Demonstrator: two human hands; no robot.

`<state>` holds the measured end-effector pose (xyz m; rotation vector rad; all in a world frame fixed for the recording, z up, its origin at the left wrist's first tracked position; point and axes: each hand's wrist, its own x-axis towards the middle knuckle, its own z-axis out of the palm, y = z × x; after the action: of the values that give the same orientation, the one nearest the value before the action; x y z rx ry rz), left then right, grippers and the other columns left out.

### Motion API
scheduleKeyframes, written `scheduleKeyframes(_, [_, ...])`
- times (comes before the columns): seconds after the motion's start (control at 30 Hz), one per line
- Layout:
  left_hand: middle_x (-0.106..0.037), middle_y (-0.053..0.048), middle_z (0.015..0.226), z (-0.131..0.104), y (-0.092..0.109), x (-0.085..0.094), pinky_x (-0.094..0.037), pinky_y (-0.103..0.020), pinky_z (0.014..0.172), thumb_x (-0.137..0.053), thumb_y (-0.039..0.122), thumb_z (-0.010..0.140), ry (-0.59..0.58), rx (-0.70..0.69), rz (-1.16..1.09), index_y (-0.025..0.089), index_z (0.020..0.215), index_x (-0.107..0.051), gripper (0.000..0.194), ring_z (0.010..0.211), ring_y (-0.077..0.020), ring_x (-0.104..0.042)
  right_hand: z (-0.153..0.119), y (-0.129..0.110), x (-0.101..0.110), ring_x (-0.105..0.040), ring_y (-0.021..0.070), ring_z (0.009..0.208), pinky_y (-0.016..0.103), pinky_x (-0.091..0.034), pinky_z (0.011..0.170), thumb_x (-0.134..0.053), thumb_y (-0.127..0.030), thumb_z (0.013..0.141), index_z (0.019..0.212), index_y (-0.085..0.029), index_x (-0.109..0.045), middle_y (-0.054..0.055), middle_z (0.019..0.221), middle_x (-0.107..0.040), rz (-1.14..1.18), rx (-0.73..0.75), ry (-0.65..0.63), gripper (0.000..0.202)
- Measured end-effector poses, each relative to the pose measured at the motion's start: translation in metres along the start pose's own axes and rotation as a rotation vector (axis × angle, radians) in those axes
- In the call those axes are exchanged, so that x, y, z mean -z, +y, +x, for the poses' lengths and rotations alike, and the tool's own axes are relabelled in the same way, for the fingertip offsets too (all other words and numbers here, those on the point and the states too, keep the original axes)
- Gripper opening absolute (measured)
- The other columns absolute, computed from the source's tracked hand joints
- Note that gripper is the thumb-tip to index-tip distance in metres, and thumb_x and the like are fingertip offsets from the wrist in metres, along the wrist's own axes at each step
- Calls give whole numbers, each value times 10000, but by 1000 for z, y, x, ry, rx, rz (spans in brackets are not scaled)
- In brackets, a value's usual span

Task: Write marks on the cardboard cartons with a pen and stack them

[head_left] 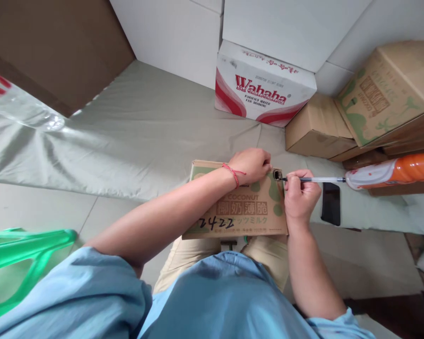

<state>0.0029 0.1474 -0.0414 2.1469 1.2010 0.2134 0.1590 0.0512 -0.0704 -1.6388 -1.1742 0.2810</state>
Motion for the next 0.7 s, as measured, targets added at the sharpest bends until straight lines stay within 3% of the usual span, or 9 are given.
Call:
scheduleKeyframes(0.23, [-829, -101, 1101, 1, -2, -2, -521, -352, 832, -590, 367, 1004, 21, -15, -1, 222, 1072, -823, 283, 1000, -273, -731, 0, 1, -1, -514, 141, 546, 278, -410, 587, -597, -296, 855, 719, -238, -625, -43, 575, -572, 21, -10, -80, 150])
scheduleKeyframes(0.5, [-832, -96, 1102, 0, -2, -1, -512, -352, 811, -593, 357, 996, 25, -8, -3, 225, 1061, -824, 274, 1002, -275, -728, 0, 6, -1, -515, 142, 568, 284, -412, 609, -590, -288, 854, 728, -237, -618, -41, 604, -570, 31, -19, 19, 139])
scheduleKeyframes(0.7, [-827, -99, 1087, 0, -1, -1, -514, -348, 814, -587, 365, 1008, 21, -6, 6, 225, 1072, -823, 283, 979, -266, -721, -1, -1, -1, -504, 139, 563, 276, -403, 594, -604, -319, 898, 746, -238, -623, -43, 598, -560, 40, 8, -70, 174])
